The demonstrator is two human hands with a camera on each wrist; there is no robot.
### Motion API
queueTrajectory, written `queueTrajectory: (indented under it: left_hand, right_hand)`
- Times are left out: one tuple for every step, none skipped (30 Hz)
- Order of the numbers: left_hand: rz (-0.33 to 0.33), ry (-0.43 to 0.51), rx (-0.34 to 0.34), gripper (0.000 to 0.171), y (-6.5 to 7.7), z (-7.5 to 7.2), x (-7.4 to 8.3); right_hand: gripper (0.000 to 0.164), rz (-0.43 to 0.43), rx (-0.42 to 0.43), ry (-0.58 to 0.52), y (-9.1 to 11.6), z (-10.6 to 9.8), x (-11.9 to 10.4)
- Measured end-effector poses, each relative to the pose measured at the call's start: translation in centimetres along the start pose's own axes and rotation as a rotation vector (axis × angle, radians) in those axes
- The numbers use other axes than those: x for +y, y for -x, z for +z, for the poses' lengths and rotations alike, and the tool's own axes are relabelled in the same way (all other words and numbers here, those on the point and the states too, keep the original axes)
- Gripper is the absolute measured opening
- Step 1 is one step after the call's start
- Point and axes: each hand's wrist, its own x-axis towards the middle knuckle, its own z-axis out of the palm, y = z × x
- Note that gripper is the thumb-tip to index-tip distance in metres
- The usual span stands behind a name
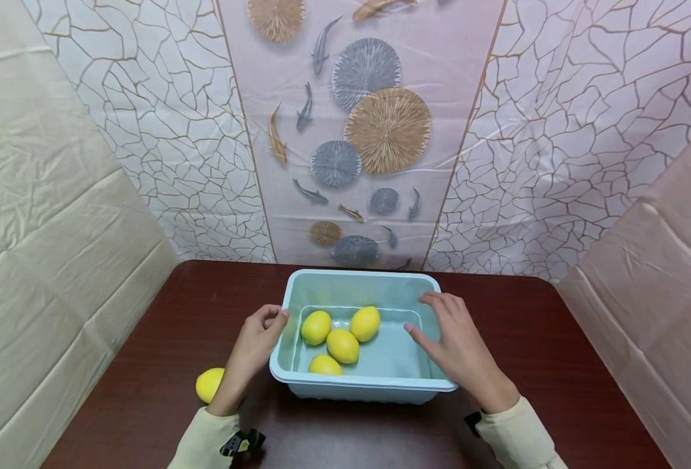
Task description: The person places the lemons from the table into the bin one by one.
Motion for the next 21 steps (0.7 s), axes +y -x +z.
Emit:
queueTrajectory:
  left_hand:
    - [-0.002, -0.001, 0.000, 0.033, 0.0, 0.0, 0.0]
    - [-0.001, -0.001, 0.001, 0.033, 0.0, 0.0, 0.0]
    - [0.001, 0.000, 0.001, 0.033, 0.0, 0.0, 0.0]
    - [0.002, 0.003, 0.001, 0.032, 0.1, 0.0, 0.0]
    - [0.001, 0.009, 0.000, 0.032, 0.1, 0.0, 0.0]
    - [0.004, 0.011, 0.000, 0.032, 0.1, 0.0, 0.0]
    - [0.003, 0.015, 0.000, 0.032, 0.2, 0.0, 0.1]
    - [0.004, 0.017, -0.002, 0.032, 0.2, 0.0, 0.1]
    - [0.004, 0.020, -0.003, 0.032, 0.2, 0.0, 0.1]
    - [0.002, 0.021, -0.003, 0.033, 0.2, 0.0, 0.2]
    - [0.001, 0.022, -0.004, 0.033, 0.2, 0.0, 0.2]
    - [0.001, 0.021, -0.004, 0.033, 0.2, 0.0, 0.2]
    - [0.000, 0.023, -0.006, 0.033, 0.2, -0.1, 0.2]
    - [0.002, 0.025, -0.007, 0.033, 0.2, -0.1, 0.2]
    - [0.002, 0.027, -0.008, 0.033, 0.2, -0.1, 0.2]
    - [0.003, 0.030, -0.010, 0.033, 0.2, -0.1, 0.3]
    - [0.005, 0.031, -0.012, 0.034, 0.2, -0.1, 0.2]
    - [0.004, 0.032, -0.014, 0.034, 0.2, -0.1, 0.2]
    - [0.003, 0.033, -0.016, 0.035, 0.2, -0.2, 0.2]
    - [0.001, 0.033, -0.016, 0.035, 0.2, -0.2, 0.2]
    - [-0.001, 0.032, -0.016, 0.035, 0.2, -0.2, 0.1]
  right_hand:
    - [0.052, 0.002, 0.004, -0.007, 0.1, 0.0, 0.0]
    - [0.051, 0.005, 0.008, -0.013, 0.1, -0.1, 0.0]
    - [0.049, 0.009, 0.009, -0.020, 0.2, -0.1, -0.1]
    - [0.048, 0.014, 0.008, -0.024, 0.3, -0.2, -0.1]
    - [0.047, 0.019, 0.007, -0.027, 0.3, -0.3, -0.1]
    - [0.046, 0.024, 0.005, -0.031, 0.4, -0.4, -0.1]
    - [0.046, 0.029, 0.005, -0.035, 0.6, -0.6, 0.0]
    - [0.045, 0.030, 0.008, -0.037, 0.7, -0.7, 0.0]
    - [0.045, 0.028, 0.012, -0.039, 0.9, -0.9, 0.0]
    - [0.045, 0.023, 0.019, -0.038, 1.0, -1.0, 0.0]
    - [0.045, 0.018, 0.027, -0.039, 1.2, -1.2, 0.1]
    - [0.045, 0.014, 0.035, -0.039, 1.4, -1.3, 0.1]
    - [0.045, 0.010, 0.042, -0.037, 1.6, -1.5, 0.2]
    - [0.045, 0.007, 0.045, -0.034, 1.8, -1.7, 0.2]
    - [0.045, 0.005, 0.046, -0.032, 2.0, -1.8, 0.2]
    - [0.045, 0.008, 0.044, -0.029, 2.2, -2.0, 0.2]
    - [0.046, 0.013, 0.040, -0.028, 2.4, -2.3, 0.2]
    - [0.046, 0.020, 0.031, -0.024, 2.7, -2.5, 0.2]
    - [0.048, 0.023, 0.024, -0.019, 2.9, -2.7, 0.1]
    - [0.049, 0.025, 0.018, -0.014, 3.2, -2.9, 0.1]
    - [0.051, 0.025, 0.015, -0.013, 3.4, -3.1, 0.1]
